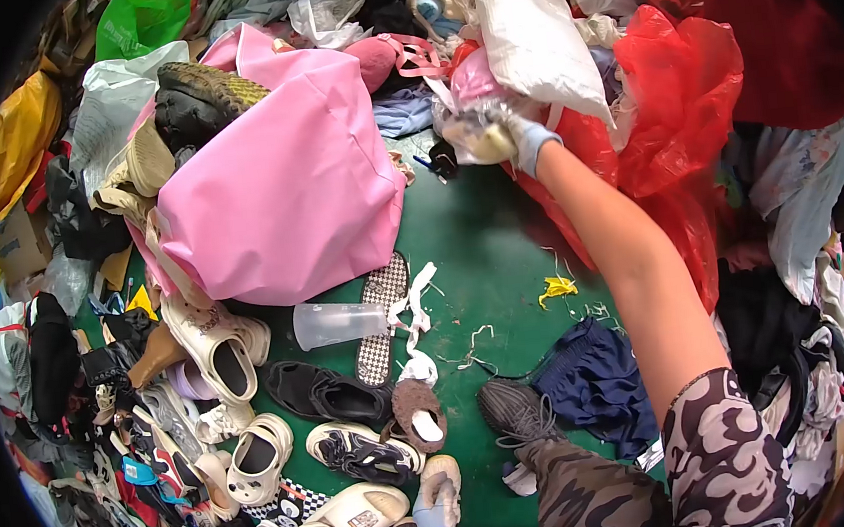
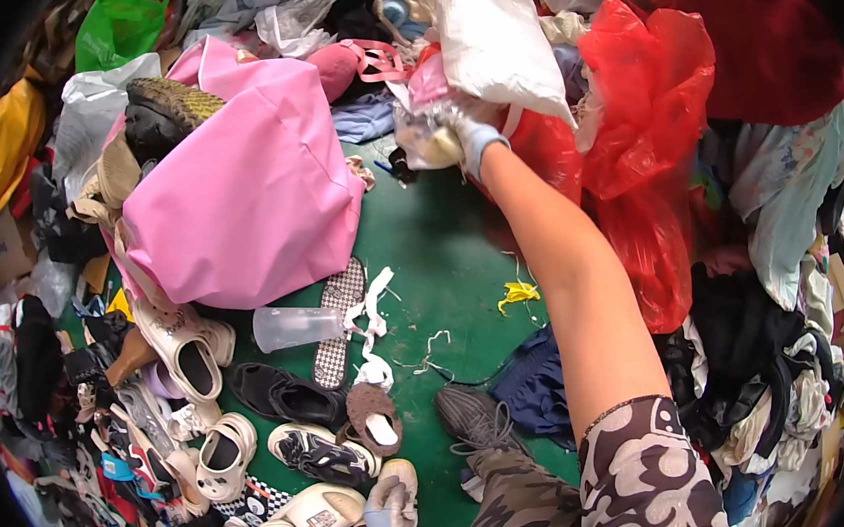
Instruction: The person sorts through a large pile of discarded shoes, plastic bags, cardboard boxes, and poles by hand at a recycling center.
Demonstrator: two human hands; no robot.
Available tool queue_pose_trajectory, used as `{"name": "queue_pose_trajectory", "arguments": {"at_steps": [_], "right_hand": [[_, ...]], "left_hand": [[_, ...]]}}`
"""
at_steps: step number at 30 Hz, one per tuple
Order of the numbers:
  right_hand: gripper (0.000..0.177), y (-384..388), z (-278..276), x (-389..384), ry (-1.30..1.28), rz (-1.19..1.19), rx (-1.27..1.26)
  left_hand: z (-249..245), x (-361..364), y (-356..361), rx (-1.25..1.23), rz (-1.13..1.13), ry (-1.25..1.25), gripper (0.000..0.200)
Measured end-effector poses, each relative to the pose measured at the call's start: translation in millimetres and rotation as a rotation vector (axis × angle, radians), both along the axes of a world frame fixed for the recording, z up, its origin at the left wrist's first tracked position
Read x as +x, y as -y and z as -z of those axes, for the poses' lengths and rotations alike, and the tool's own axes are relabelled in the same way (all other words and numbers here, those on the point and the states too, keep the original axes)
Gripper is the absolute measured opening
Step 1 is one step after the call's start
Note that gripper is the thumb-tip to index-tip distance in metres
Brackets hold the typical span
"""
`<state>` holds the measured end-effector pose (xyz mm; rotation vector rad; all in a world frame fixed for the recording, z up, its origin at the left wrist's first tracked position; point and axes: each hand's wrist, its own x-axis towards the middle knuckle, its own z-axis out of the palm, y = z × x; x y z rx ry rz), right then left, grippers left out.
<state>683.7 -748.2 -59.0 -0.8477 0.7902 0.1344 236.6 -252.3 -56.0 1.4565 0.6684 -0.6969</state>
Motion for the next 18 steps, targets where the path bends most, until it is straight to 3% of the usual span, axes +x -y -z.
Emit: {"name": "queue_pose_trajectory", "arguments": {"at_steps": [1, 2, 3, 5, 9, 12, 14, 16, 17, 18], "right_hand": [[0.033, -14.0, -46.3, -9.3, 0.205, -0.020, 0.279], [0.037, -29.8, -82.6, -17.8, 0.263, 0.080, 0.218], [0.040, -35.6, -107.8, -30.9, 0.319, -0.037, 0.179], [0.041, -18.6, -105.1, -58.7, 0.265, -0.072, 0.292], [0.035, -47.0, -116.3, -203.5, 0.247, 0.071, -0.101], [0.038, -15.8, -108.9, -230.7, 0.225, 0.028, -0.226], [0.045, 6.2, -81.7, -229.0, 0.091, 0.080, -0.719], [0.048, 31.7, -44.7, -230.9, -0.068, -0.150, -1.006], [0.053, 34.0, -18.3, -238.4, -0.032, -0.150, -0.939], [0.056, 37.4, 6.9, -243.6, -0.364, -0.273, -1.034]], "left_hand": [[2.2, -5.4, -5.4, 0.012, -0.019, -0.034, 0.028], [-21.0, 5.1, -2.7, -0.004, -0.038, -0.179, 0.027], [-19.7, 3.7, -2.2, -0.008, -0.029, -0.177, 0.027], [-12.8, -0.9, -2.3, -0.075, -0.100, -0.150, 0.028], [7.6, -18.9, 2.3, -0.070, 0.006, -0.004, 0.028], [-18.1, -12.8, 19.5, -0.059, 0.115, 0.026, 0.025], [-19.5, -11.8, 27.2, -0.082, 0.184, 0.051, 0.024], [-22.4, -4.3, 35.6, -0.095, 0.207, 0.057, 0.025], [-22.6, -0.9, 38.6, -0.104, 0.197, 0.055, 0.026], [-23.2, 1.7, 41.5, -0.113, 0.185, 0.051, 0.026]]}}
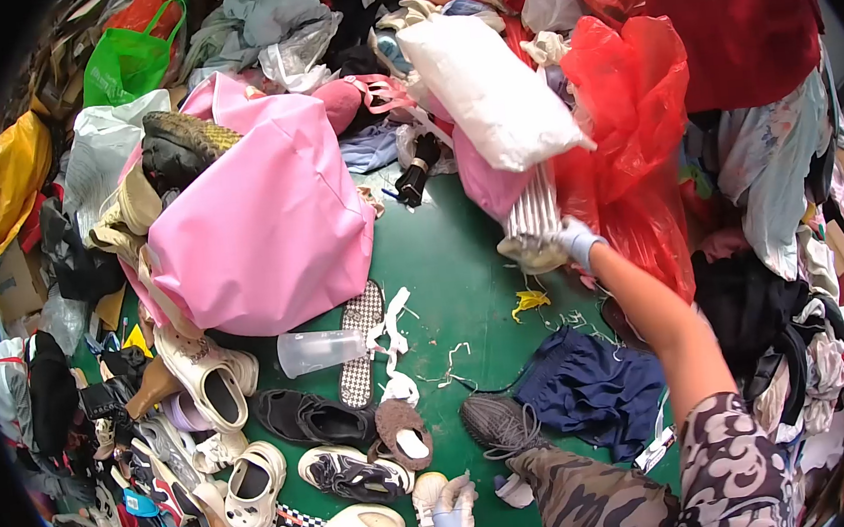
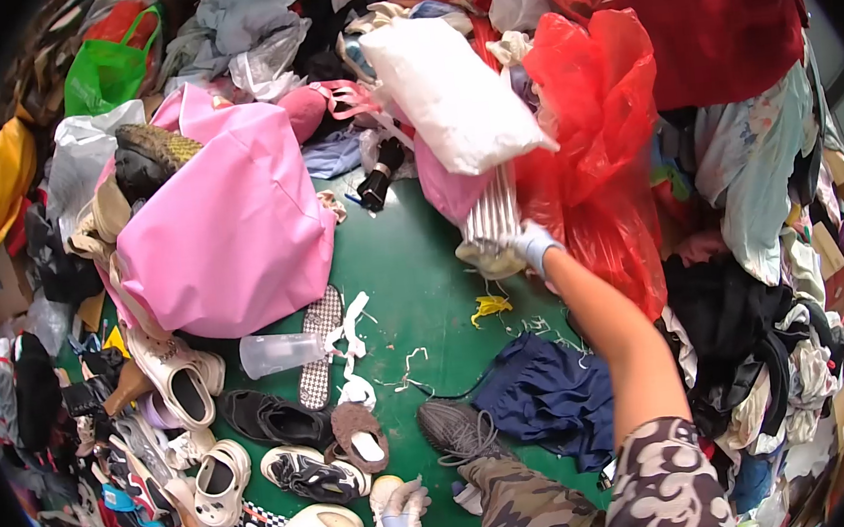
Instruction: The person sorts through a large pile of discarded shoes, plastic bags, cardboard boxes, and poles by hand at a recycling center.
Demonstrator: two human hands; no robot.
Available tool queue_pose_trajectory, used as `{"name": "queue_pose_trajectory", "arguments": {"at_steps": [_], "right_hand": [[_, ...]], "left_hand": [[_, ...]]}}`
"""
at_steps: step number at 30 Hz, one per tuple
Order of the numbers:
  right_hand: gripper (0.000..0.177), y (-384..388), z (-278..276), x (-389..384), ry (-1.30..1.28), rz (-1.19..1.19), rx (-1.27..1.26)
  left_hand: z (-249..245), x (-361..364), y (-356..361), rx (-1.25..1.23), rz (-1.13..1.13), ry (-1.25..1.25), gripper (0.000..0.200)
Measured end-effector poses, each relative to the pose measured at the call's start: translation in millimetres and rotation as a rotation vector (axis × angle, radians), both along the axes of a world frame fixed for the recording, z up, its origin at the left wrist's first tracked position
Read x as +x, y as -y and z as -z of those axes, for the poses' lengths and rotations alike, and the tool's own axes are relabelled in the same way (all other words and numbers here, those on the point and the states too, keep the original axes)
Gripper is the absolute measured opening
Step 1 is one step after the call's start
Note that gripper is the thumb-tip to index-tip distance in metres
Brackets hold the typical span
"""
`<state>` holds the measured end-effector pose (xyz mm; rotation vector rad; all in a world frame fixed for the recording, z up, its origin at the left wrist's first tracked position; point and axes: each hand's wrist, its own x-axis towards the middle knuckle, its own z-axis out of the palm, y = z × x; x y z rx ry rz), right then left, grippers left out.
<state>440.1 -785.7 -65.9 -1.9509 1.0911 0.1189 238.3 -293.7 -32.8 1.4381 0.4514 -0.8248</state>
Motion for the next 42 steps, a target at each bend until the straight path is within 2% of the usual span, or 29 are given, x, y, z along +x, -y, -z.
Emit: {"name": "queue_pose_trajectory", "arguments": {"at_steps": [1, 2, 3, 4, 5, 6, 7, 9, 11, 13, 15, 17, 18, 20, 23, 24, 26, 27, 28, 29, 31, 32, 33, 35, 37, 38, 39, 41, 42], "right_hand": [[0.058, -32.6, -27.8, -9.9, -0.142, 0.042, 0.075], [0.062, -10.2, 36.7, -9.3, 0.026, 0.188, 0.106], [0.067, 7.1, 98.4, -5.4, 0.340, 0.271, 0.256], [0.068, -10.9, 88.9, -3.3, 0.433, 0.220, 0.426], [0.068, -39.9, 70.4, 5.2, 0.558, 0.397, 0.527], [0.068, -43.4, 74.8, 15.0, 0.622, 0.372, 0.714], [0.066, -60.6, 44.4, 20.4, 0.505, 0.394, 0.682], [0.057, -54.9, 43.2, 40.9, 0.337, 0.254, 0.697], [0.043, -74.6, 38.1, 74.1, 0.563, 0.294, 0.739], [0.028, -79.3, 9.3, 86.7, 0.470, 0.243, 0.749], [0.030, -82.1, -18.3, 77.5, 0.483, 0.185, 0.811], [0.036, -95.2, -65.5, 43.2, 0.431, 0.291, 0.747], [0.028, -92.4, -87.4, 17.1, 0.449, 0.253, 0.806], [0.030, -91.1, -121.6, -23.8, 0.489, 0.156, 0.913], [0.035, -107.7, -131.1, -53.0, 0.544, 0.065, 0.556], [0.041, -116.1, -129.2, -62.1, 0.680, -0.022, 0.396], [0.054, -143.3, -143.4, -99.6, 0.653, -0.163, 0.122], [0.060, -161.4, -164.2, -127.6, 0.490, -0.222, 0.011], [0.064, -174.5, -165.3, -158.7, 0.279, -0.400, -0.239], [0.068, -184.8, -160.4, -190.2, 0.051, -0.575, -0.484], [0.074, -195.5, -127.8, -239.0, -0.303, -0.624, -0.491], [0.072, -191.1, -106.9, -252.9, -0.319, -0.633, -0.523], [0.070, -190.8, -84.6, -270.0, -0.333, -0.640, -0.545], [0.054, -187.6, -71.4, -282.7, -0.238, -0.701, -0.634], [0.054, -189.9, -72.4, -288.0, -0.162, -0.748, -0.670], [0.054, -191.8, -73.6, -288.3, -0.157, -0.747, -0.667], [0.053, -193.8, -74.9, -288.5, -0.100, -0.753, -0.667], [0.052, -195.1, -72.9, -288.9, -0.040, -0.773, -0.660], [0.052, -193.6, -68.8, -290.1, -0.005, -0.768, -0.678]], "left_hand": [[-1.8, 3.6, 1.5, -0.002, 0.002, 0.004, 0.026], [-4.5, 7.6, 2.5, 0.026, -0.018, -0.002, 0.027], [-5.8, 9.9, 4.9, 0.054, -0.037, -0.009, 0.027], [-4.5, 11.0, 4.5, 0.042, -0.052, -0.014, 0.028], [-3.4, 10.7, 1.9, 0.050, -0.033, -0.014, 0.028], [-1.6, 9.7, 0.6, 0.058, -0.015, 0.001, 0.029], [-0.7, 10.2, 0.4, 0.065, -0.001, 0.018, 0.030], [-6.8, 11.2, 0.9, 0.075, 0.033, 0.040, 0.030], [-9.4, 8.7, -3.0, 0.036, 0.019, 0.043, 0.030], [-9.9, 6.2, -6.5, 0.030, -0.011, 0.019, 0.029], [-2.1, 1.8, -12.7, 0.047, -0.026, 0.050, 0.028], [-8.1, 3.0, -14.5, 0.015, -0.062, 0.003, 0.028], [-9.3, 4.8, -14.6, -0.010, -0.093, -0.047, 0.028], [7.0, 12.8, -14.2, -0.053, -0.089, -0.002, 0.029], [-11.4, 51.0, 5.5, -0.181, -0.105, 0.049, 0.032], [-14.8, 70.1, 13.0, -0.169, 0.000, 0.108, 0.036], [-25.9, 111.8, 39.6, -0.242, 0.030, 0.319, 0.036], [-27.9, 131.1, 52.9, -0.212, 0.061, 0.347, 0.036], [-30.7, 146.2, 69.7, -0.356, -0.030, 0.422, 0.041], [-31.4, 159.1, 85.9, -0.353, -0.050, 0.498, 0.048], [-35.2, 176.4, 110.7, -0.228, 0.007, 0.622, 0.063], [-31.5, 176.2, 118.5, -0.361, -0.070, 0.573, 0.069], [-24.9, 175.5, 128.5, -0.278, -0.115, 0.546, 0.074], [-33.6, 169.0, 135.1, -0.312, -0.220, 0.436, 0.078], [-21.9, 170.8, 134.9, 0.104, -0.026, 0.713, 0.084], [-22.7, 172.4, 136.0, 0.302, 0.015, 0.974, 0.087], [-42.5, 178.6, 138.6, 0.308, 0.015, 0.975, 0.087], [-86.1, 197.6, 144.5, 0.473, 0.159, 1.505, 0.083], [-101.1, 209.7, 148.2, 0.542, 0.294, 1.606, 0.084]]}}
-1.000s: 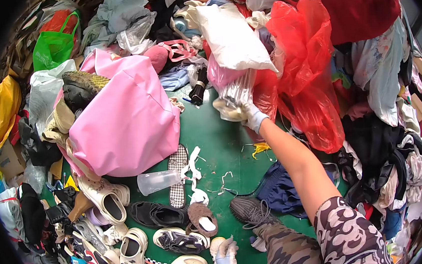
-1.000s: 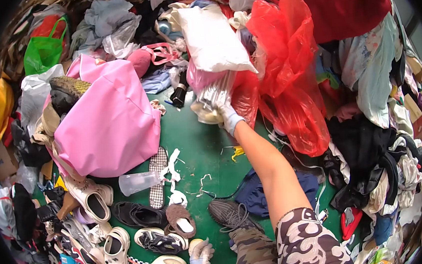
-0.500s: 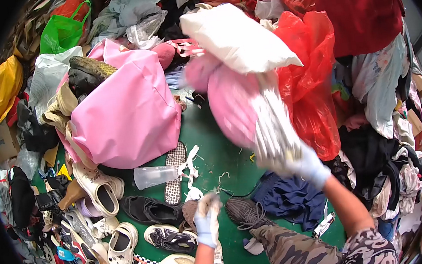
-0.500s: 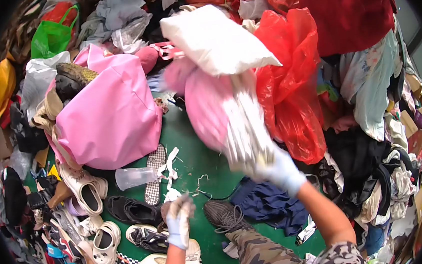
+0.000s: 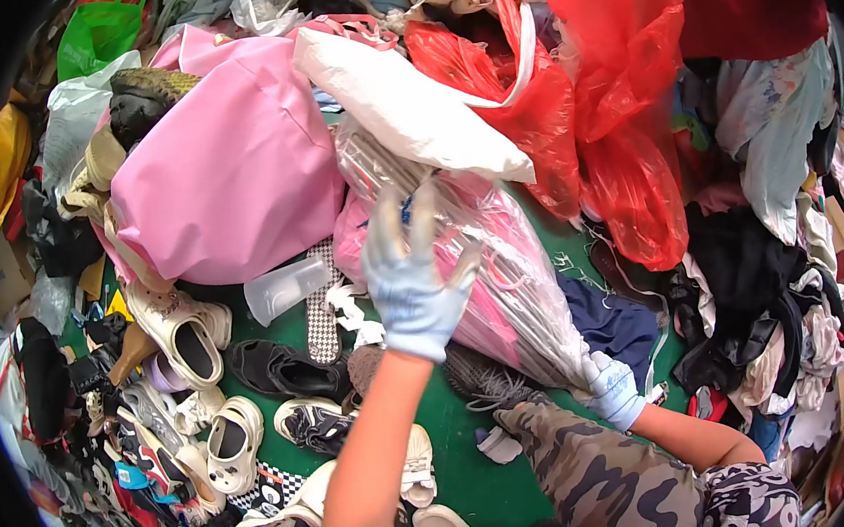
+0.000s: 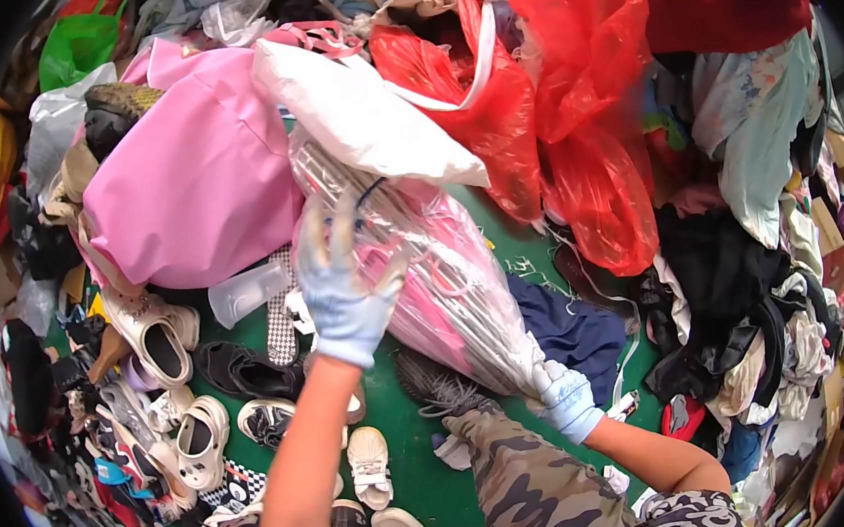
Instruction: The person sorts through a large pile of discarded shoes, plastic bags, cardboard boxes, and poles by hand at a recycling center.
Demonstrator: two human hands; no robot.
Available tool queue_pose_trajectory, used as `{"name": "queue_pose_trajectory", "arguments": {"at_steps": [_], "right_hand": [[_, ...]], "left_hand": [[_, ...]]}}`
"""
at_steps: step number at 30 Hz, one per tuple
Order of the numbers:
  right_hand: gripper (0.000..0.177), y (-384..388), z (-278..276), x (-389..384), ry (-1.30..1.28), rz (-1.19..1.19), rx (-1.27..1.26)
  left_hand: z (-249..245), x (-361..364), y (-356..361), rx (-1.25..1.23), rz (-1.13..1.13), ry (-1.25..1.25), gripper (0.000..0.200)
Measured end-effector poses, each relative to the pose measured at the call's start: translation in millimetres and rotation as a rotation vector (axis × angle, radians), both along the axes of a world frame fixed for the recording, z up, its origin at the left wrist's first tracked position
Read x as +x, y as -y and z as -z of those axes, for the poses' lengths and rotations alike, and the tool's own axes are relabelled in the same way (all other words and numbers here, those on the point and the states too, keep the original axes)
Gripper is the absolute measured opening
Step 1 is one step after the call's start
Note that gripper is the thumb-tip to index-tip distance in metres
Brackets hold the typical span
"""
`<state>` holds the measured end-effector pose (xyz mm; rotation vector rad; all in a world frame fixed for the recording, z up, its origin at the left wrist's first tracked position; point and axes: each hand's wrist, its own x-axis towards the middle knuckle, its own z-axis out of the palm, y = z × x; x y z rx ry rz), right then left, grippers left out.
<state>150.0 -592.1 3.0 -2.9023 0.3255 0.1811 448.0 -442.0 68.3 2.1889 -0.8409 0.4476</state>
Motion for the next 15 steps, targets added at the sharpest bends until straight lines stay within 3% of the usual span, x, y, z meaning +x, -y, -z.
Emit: {"name": "queue_pose_trajectory", "arguments": {"at_steps": [1, 3, 5, 6, 7, 9, 12, 15], "right_hand": [[0.052, 0.8, 3.4, -1.9, 0.037, -0.006, -0.001], [0.052, 2.9, 9.5, -4.6, 0.034, -0.006, 0.002], [0.052, 4.8, 13.7, -6.0, 0.039, 0.002, 0.001], [0.053, 5.2, 14.9, -7.3, 0.025, 0.000, 0.001], [0.053, 5.9, 17.5, -8.6, 0.010, -0.003, 0.001], [0.052, 10.0, 25.9, -10.0, 0.019, -0.009, 0.011], [0.046, 9.9, 29.2, -13.2, 0.077, -0.073, 0.017], [0.047, 12.5, 19.1, -4.4, 0.043, -0.106, 0.040]], "left_hand": [[-9.1, 13.3, 4.8, 0.136, 0.069, 0.088, 0.084], [2.1, 36.8, 19.9, 0.276, 0.066, -0.005, 0.079], [30.4, 46.6, 24.0, 0.414, 0.082, -0.150, 0.076], [54.6, 46.0, 19.0, 0.593, 0.189, -0.092, 0.071], [86.0, 36.8, 15.5, 0.531, 0.269, -0.043, 0.064], [94.2, 18.2, 9.5, 0.394, 0.246, -0.053, 0.056], [86.3, 8.2, -3.9, 0.423, 0.232, -0.106, 0.048], [111.6, 0.3, -35.3, 0.374, 0.206, -0.132, 0.043]]}}
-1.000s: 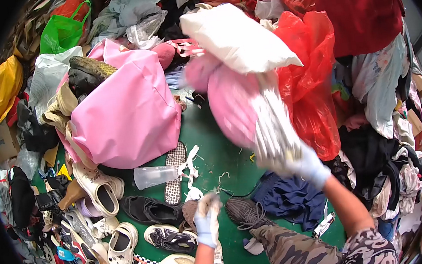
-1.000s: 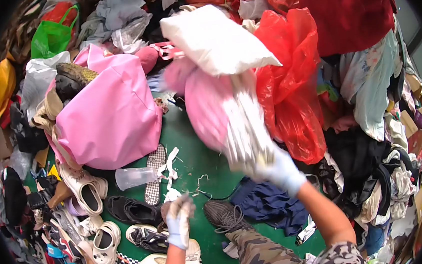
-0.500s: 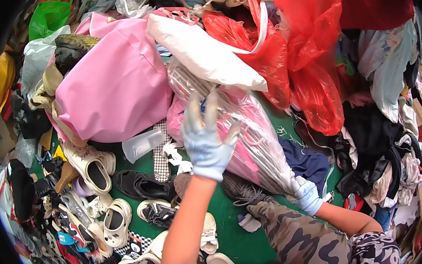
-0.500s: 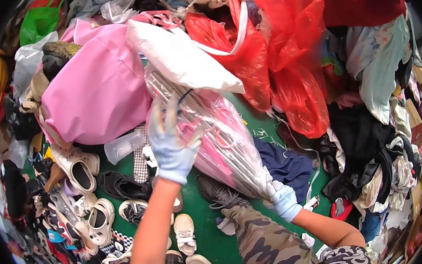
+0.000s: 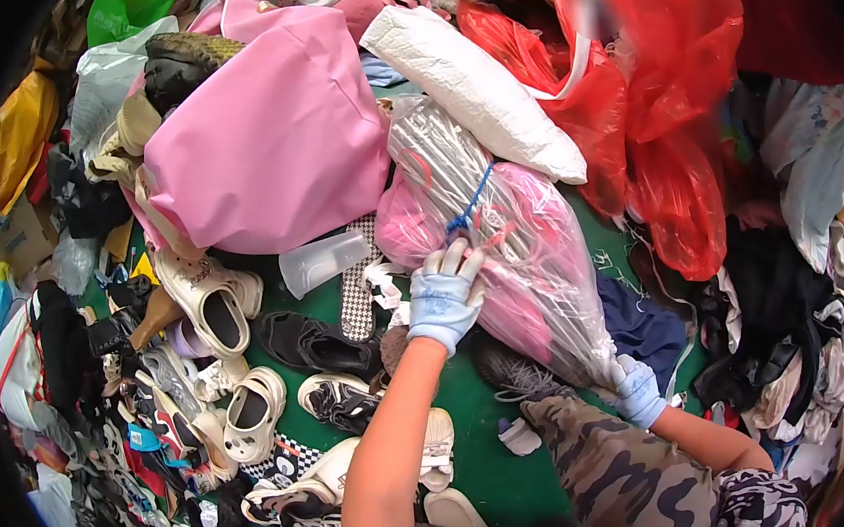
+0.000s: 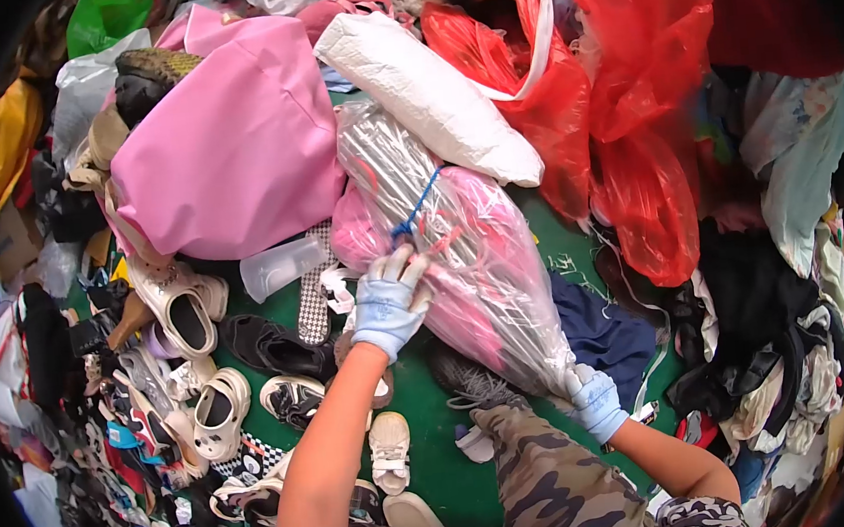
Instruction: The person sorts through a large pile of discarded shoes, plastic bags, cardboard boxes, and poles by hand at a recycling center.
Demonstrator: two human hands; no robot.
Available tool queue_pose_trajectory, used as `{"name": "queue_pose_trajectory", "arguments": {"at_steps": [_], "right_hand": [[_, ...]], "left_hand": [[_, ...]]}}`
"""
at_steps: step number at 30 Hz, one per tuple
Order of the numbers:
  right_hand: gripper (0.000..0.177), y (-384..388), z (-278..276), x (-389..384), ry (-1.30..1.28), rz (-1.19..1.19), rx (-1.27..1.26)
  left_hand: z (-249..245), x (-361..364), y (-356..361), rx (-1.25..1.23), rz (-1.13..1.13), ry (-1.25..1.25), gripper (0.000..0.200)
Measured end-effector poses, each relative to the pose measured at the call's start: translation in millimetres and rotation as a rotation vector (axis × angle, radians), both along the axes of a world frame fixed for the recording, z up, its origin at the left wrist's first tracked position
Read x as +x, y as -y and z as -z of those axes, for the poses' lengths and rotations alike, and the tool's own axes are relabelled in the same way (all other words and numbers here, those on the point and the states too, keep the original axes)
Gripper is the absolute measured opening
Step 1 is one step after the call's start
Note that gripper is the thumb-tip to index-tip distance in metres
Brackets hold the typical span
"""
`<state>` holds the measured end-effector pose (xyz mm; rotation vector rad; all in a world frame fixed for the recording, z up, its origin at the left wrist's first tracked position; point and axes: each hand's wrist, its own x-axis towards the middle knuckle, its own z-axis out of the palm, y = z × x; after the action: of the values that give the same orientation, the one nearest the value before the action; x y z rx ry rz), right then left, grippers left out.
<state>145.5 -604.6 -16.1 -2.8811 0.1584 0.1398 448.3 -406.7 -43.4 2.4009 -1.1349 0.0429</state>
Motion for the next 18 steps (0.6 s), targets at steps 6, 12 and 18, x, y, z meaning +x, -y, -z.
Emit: {"name": "queue_pose_trajectory", "arguments": {"at_steps": [6, 12, 18], "right_hand": [[0.045, 14.8, -4.2, 3.2, -0.090, -0.088, 0.048], [0.043, 33.2, -11.0, 14.5, -0.147, -0.016, 0.132], [0.052, 88.0, 9.9, 89.1, 0.120, 0.663, 0.899]], "left_hand": [[57.4, -48.1, -63.5, 0.437, 0.105, -0.150, 0.035], [72.4, -103.6, -76.0, 0.206, -0.036, -0.229, 0.039], [69.3, -122.0, -65.1, 0.175, -0.139, -0.286, 0.039]]}}
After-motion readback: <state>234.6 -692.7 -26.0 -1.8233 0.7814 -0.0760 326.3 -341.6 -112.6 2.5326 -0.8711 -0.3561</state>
